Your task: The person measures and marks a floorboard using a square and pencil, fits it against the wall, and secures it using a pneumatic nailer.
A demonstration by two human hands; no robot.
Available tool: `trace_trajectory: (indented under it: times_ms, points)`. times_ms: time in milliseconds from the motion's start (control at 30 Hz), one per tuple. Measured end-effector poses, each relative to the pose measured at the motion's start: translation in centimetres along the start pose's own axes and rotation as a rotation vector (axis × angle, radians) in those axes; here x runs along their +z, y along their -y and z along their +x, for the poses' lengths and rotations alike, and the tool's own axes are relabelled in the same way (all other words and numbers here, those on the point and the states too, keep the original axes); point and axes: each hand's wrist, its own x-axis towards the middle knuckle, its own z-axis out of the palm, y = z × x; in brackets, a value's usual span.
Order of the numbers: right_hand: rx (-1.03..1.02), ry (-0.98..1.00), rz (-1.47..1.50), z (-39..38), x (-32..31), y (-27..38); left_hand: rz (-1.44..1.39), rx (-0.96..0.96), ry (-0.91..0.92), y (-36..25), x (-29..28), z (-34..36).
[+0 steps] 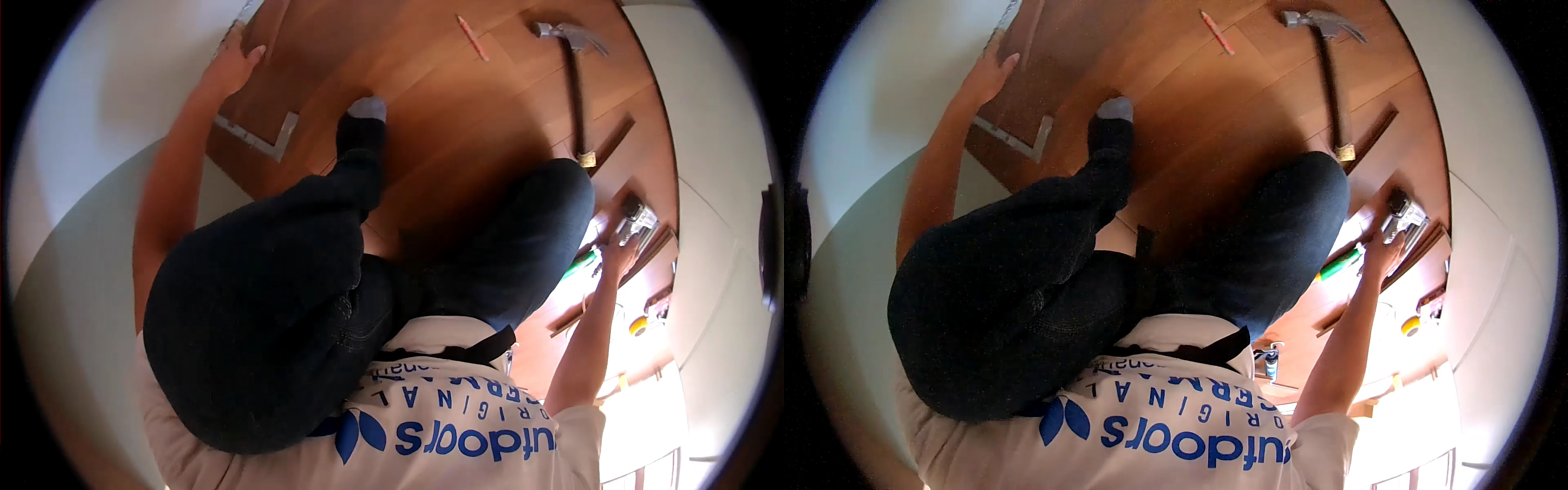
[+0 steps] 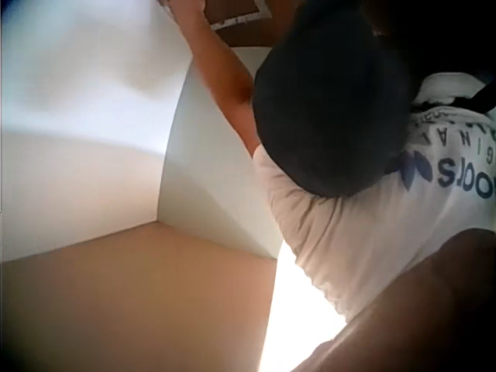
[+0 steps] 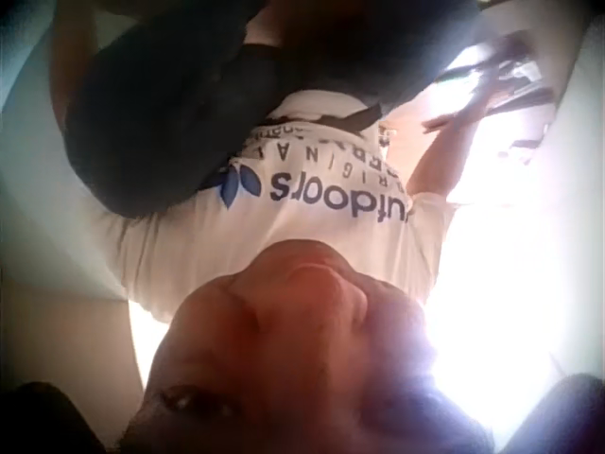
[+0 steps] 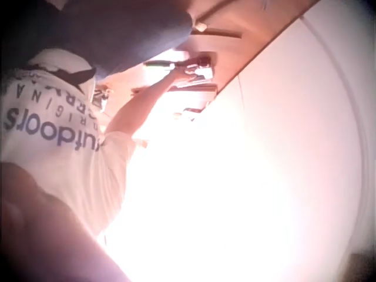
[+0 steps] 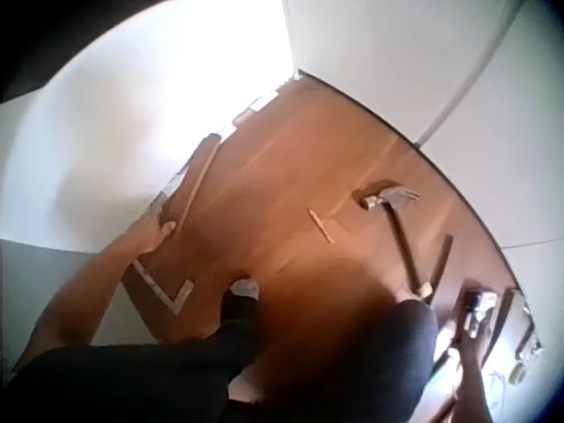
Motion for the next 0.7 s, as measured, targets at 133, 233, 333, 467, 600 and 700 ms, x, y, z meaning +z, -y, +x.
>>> trace_trajectory:
  times_ms: [133,233,333,467,600,700]
  points:
    - [-0.320,-0.046,0.339,-3.2,-9.4,15.5,-0.017,-0.120,-0.194,1.9,2.8,2.3]
    - [-0.430,0.032,0.490,-4.6,-12.4,24.4,-0.035,-0.096,-0.111,-1.6,3.2,4.4]
    - [-0.655,0.219,0.459,-6.1,-11.6,34.1,-0.135,-0.004,-0.117,-1.3,1.9,5.8]
    - [-0.909,0.219,0.255,-5.7,-8.0,43.4,-0.258,-0.033,-0.390,-4.5,-0.2,10.0]
    - [-0.924,0.263,0.096,-3.7,-5.9,50.7,-0.186,0.127,-0.551,-8.9,-4.5,17.2]
    - [-1.030,0.196,0.111,-2.0,-4.5,53.6,-0.133,0.204,-0.588,-10.3,-4.9,21.0]
